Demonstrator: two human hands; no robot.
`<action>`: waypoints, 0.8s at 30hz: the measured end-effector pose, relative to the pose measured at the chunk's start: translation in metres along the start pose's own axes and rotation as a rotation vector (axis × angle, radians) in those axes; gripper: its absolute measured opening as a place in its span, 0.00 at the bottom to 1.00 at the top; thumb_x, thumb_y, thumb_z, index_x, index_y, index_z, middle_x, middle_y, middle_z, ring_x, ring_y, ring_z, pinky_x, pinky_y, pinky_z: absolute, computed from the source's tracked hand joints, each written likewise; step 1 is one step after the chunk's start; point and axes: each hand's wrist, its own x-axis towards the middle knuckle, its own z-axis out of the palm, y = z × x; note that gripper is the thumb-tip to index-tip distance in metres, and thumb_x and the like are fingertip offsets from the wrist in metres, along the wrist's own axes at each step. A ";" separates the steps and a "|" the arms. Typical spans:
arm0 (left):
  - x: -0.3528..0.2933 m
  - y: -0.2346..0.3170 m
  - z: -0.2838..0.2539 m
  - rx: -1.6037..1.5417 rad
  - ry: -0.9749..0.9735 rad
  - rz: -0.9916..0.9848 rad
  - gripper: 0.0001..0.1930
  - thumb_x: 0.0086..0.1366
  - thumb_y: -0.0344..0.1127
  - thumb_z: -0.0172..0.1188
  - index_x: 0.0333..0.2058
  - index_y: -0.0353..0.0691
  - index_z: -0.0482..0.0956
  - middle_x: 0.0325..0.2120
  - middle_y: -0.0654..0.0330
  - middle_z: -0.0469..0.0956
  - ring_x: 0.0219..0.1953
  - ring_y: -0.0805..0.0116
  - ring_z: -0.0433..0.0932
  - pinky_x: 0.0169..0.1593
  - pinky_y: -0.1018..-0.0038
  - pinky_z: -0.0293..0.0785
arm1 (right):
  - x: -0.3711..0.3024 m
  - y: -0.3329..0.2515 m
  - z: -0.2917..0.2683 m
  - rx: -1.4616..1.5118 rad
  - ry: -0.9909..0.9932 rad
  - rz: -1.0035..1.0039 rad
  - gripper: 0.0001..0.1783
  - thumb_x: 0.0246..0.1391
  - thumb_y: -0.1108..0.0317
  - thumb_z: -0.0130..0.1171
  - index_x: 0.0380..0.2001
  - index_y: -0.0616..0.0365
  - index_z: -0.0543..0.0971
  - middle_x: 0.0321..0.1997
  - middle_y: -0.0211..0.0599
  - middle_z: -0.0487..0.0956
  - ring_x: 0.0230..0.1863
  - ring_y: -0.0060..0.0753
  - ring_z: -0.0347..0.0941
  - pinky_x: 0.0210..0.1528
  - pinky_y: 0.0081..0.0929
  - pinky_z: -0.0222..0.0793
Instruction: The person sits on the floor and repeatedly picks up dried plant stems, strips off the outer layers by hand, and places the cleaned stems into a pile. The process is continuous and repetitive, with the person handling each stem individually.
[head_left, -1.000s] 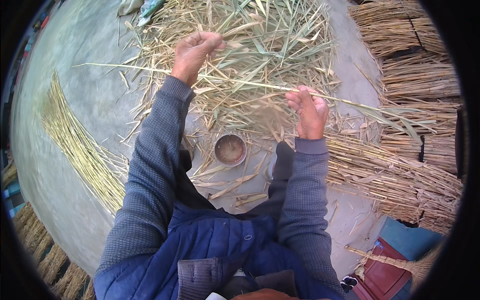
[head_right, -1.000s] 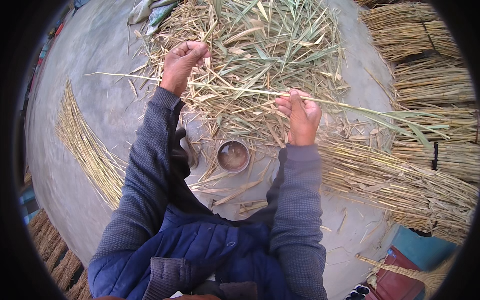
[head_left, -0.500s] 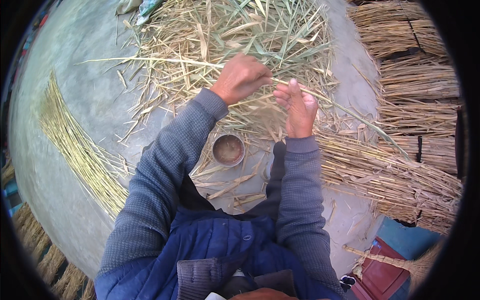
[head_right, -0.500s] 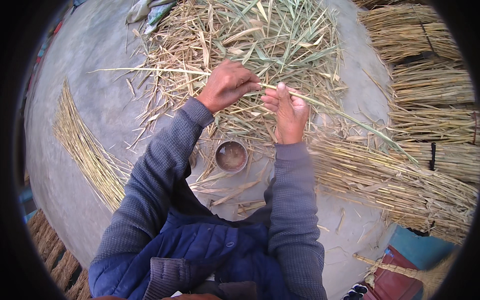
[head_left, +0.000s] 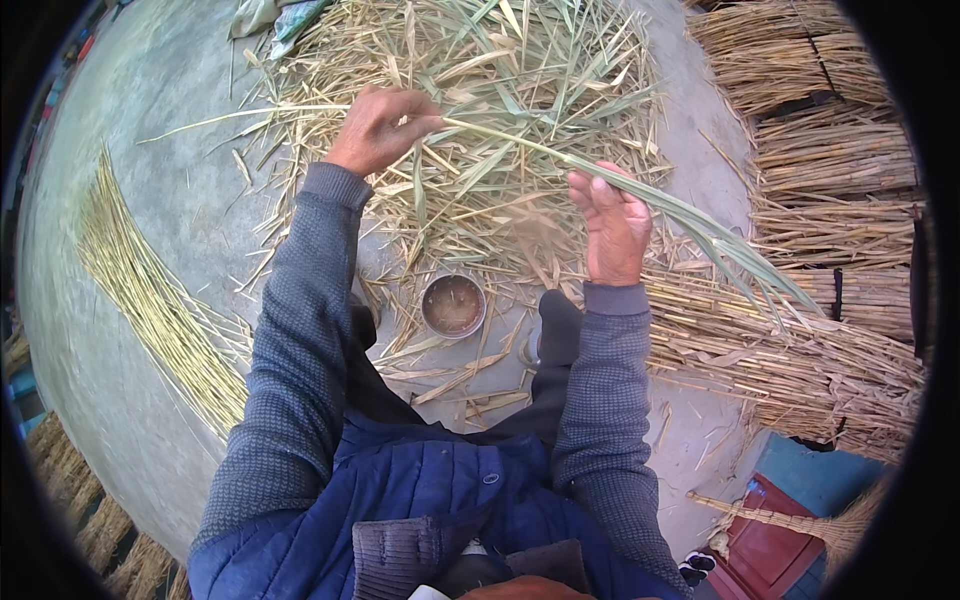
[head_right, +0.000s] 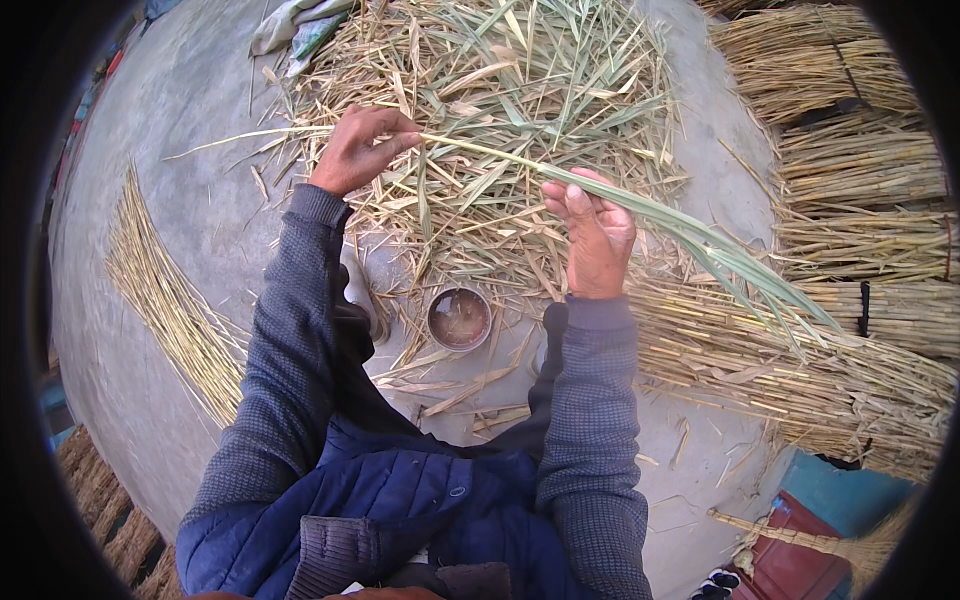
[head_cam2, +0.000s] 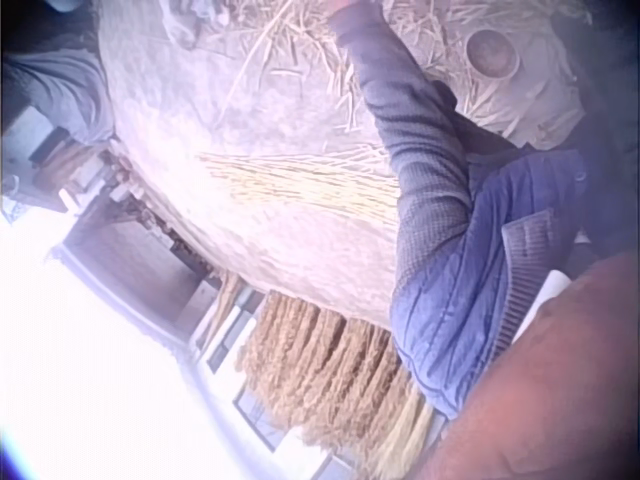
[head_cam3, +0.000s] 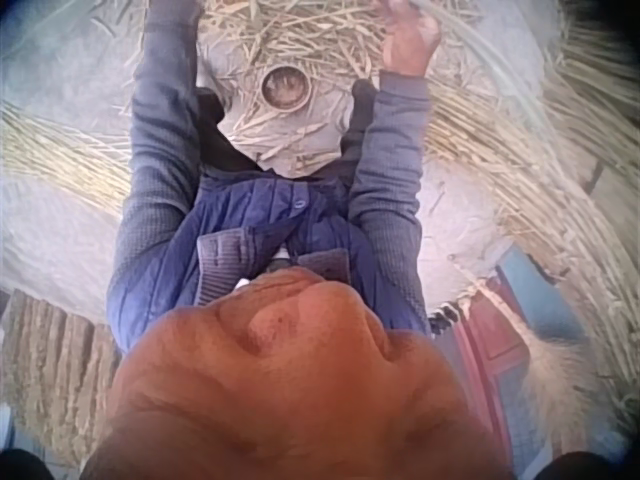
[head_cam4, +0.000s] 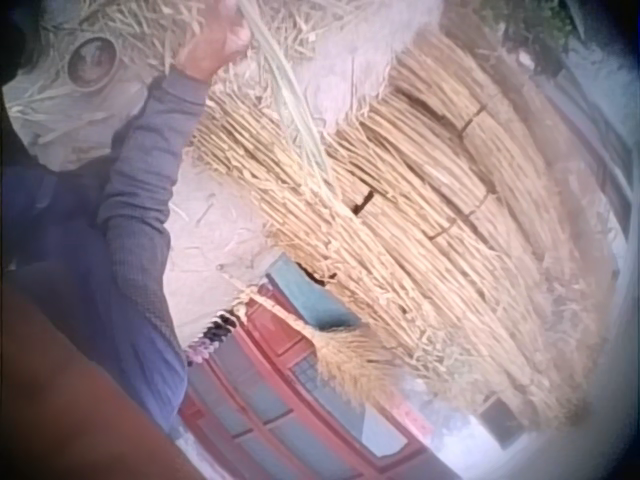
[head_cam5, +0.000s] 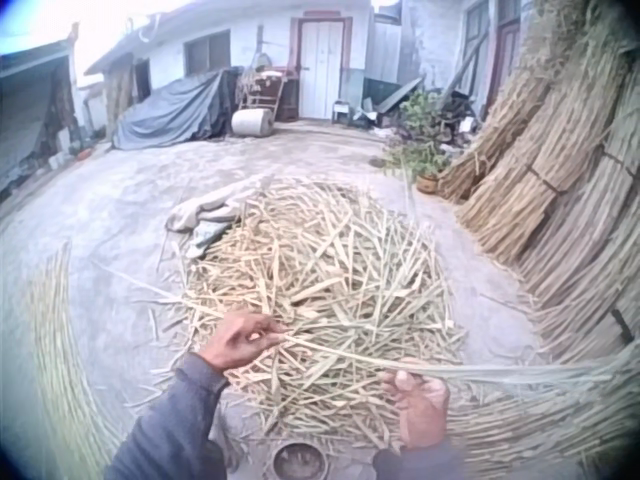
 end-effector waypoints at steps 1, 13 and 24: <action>0.000 -0.002 -0.002 -0.026 -0.011 -0.031 0.11 0.62 0.42 0.67 0.34 0.41 0.85 0.30 0.60 0.83 0.36 0.63 0.80 0.48 0.66 0.68 | -0.001 0.000 0.001 -0.011 -0.006 -0.006 0.17 0.60 0.73 0.63 0.51 0.67 0.76 0.45 0.45 0.83 0.45 0.36 0.83 0.47 0.26 0.82; 0.001 0.004 -0.013 -0.162 -0.028 -0.137 0.11 0.57 0.38 0.70 0.33 0.37 0.86 0.27 0.55 0.84 0.30 0.64 0.83 0.38 0.68 0.78 | -0.003 -0.001 0.012 -0.111 0.045 -0.093 0.14 0.59 0.70 0.65 0.46 0.65 0.79 0.42 0.47 0.85 0.43 0.39 0.84 0.46 0.30 0.81; 0.011 0.050 0.036 -0.346 0.026 0.113 0.10 0.56 0.38 0.73 0.34 0.41 0.86 0.28 0.58 0.85 0.29 0.66 0.82 0.36 0.69 0.77 | -0.008 0.008 0.017 -0.115 -0.003 -0.069 0.12 0.62 0.73 0.61 0.47 0.67 0.76 0.43 0.50 0.84 0.42 0.38 0.84 0.44 0.29 0.83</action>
